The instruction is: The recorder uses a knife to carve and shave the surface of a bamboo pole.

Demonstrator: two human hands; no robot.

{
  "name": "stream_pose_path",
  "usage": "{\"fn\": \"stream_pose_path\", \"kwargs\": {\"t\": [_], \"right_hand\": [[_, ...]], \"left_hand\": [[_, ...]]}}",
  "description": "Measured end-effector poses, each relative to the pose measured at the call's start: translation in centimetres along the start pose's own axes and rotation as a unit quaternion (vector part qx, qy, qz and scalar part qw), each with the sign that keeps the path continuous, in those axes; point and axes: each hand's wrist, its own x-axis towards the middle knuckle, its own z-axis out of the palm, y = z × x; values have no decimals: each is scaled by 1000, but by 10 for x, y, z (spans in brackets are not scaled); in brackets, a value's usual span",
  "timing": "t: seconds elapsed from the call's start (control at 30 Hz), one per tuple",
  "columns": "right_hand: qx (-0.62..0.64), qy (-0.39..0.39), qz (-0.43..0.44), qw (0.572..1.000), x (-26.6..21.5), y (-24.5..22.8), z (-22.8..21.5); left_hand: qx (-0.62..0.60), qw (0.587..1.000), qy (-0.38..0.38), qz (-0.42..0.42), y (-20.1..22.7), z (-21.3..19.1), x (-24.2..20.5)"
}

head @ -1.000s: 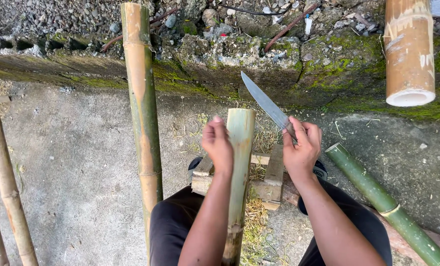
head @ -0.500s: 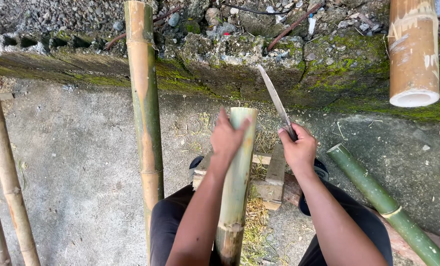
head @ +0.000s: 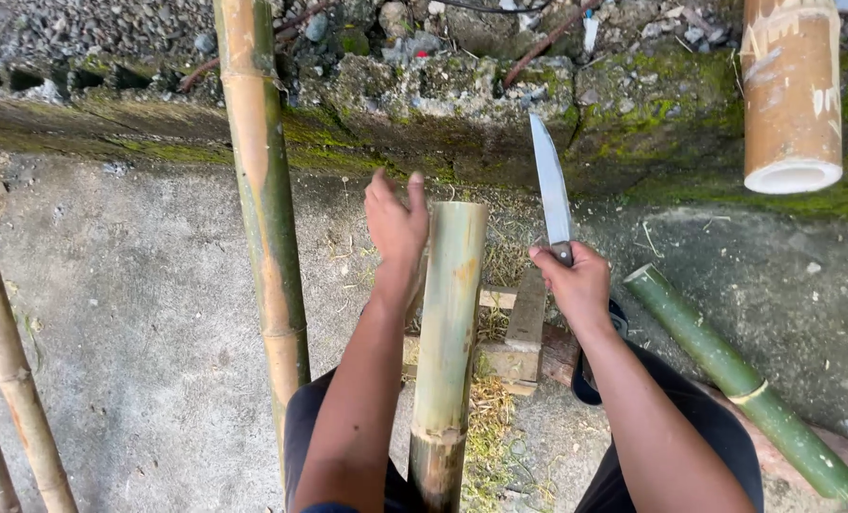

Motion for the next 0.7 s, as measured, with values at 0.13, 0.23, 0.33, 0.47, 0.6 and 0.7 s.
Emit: {"fn": "stream_pose_path", "kwargs": {"t": [0.13, 0.23, 0.33, 0.47, 0.6, 0.7], "right_hand": [[20, -16, 9, 1000, 3, 4, -1], [25, -22, 35, 999, 0, -2, 1], [31, -16, 53, 998, -4, -7, 0], [32, -14, 52, 998, 2, 0, -2], [43, -16, 56, 997, 1, 0, 0], [50, -16, 54, 997, 1, -1, 2]], "left_hand": [[45, 982, -91, 159, 72, -45, -29], [92, 978, -180, 56, 72, -40, -16], [-2, 999, 33, 10, 35, -3, 6], [-1, 958, -76, 276, 60, -18, -5], [-6, 929, -210, 306, 58, -11, -2], [80, 929, -194, 304, 81, -25, -8]]}}
